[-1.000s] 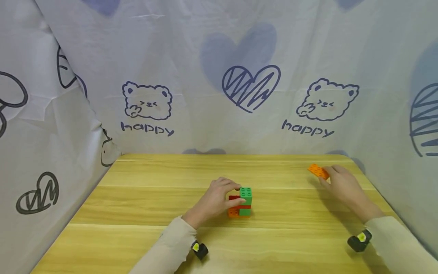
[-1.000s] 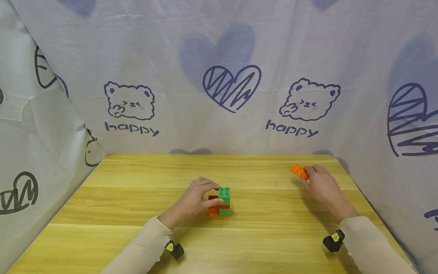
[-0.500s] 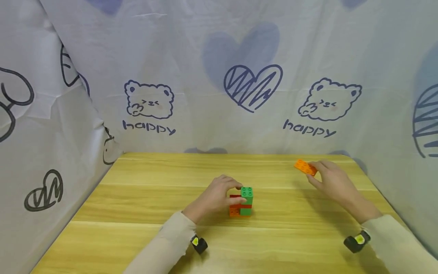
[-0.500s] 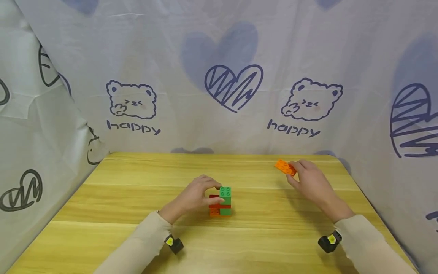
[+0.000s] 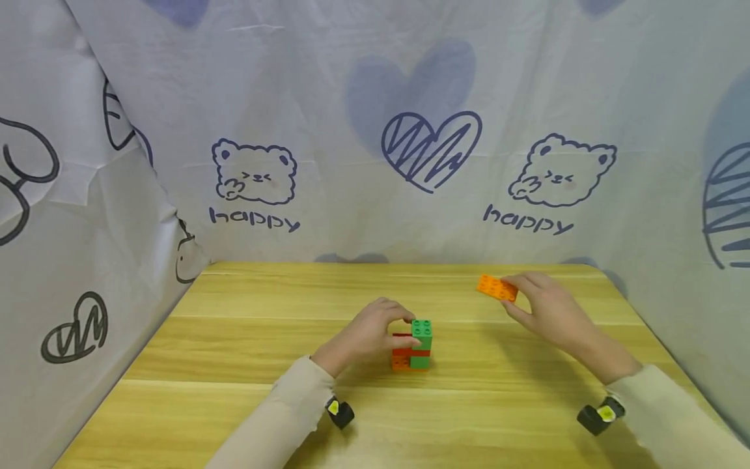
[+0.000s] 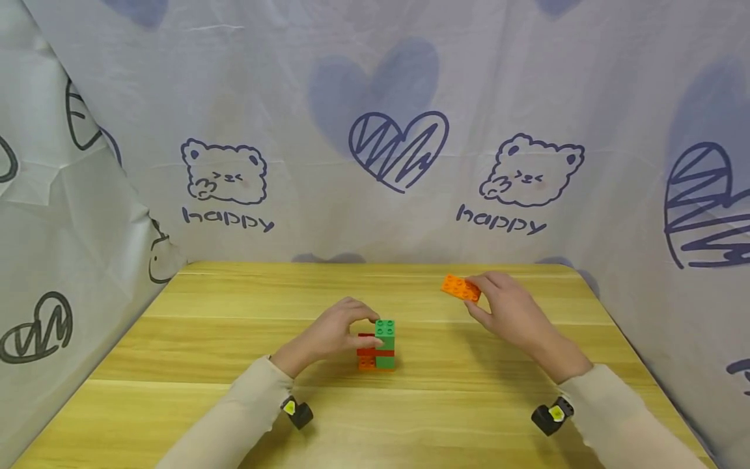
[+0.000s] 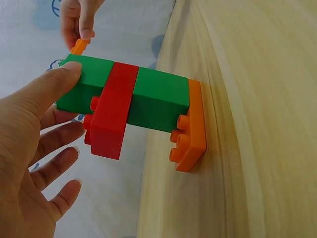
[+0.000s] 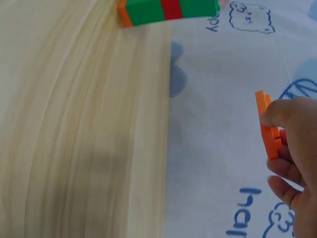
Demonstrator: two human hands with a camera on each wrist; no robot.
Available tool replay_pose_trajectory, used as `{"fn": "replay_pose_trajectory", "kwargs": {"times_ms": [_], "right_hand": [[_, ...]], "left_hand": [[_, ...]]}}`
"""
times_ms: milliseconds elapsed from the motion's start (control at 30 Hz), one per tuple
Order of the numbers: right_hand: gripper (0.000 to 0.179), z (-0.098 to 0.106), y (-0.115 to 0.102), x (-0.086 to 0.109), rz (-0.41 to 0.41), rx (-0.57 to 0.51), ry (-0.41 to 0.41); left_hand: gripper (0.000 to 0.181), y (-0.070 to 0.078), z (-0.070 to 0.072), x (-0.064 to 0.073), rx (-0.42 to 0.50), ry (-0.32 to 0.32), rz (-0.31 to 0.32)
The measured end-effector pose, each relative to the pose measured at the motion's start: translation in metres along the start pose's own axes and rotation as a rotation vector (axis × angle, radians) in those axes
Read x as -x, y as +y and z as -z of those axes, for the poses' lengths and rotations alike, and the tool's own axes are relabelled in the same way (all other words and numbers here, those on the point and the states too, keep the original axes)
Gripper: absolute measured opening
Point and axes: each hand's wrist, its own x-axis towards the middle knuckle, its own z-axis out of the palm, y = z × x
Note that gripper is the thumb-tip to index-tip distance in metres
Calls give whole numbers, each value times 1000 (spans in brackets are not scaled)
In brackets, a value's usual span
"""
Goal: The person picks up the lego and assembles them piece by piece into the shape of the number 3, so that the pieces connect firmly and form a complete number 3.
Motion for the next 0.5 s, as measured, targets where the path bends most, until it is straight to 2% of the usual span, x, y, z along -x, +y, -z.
{"fn": "replay_pose_trajectory", "kwargs": {"times_ms": [267,500], "right_hand": [[40,-3,-16,-6,51,-35,3],[42,-3,-32,-12,82,-82,-49]], "left_hand": [[44,0,1,0,-5,-3,-17],[43,1,4,-1,-3,-9,-27]]}}
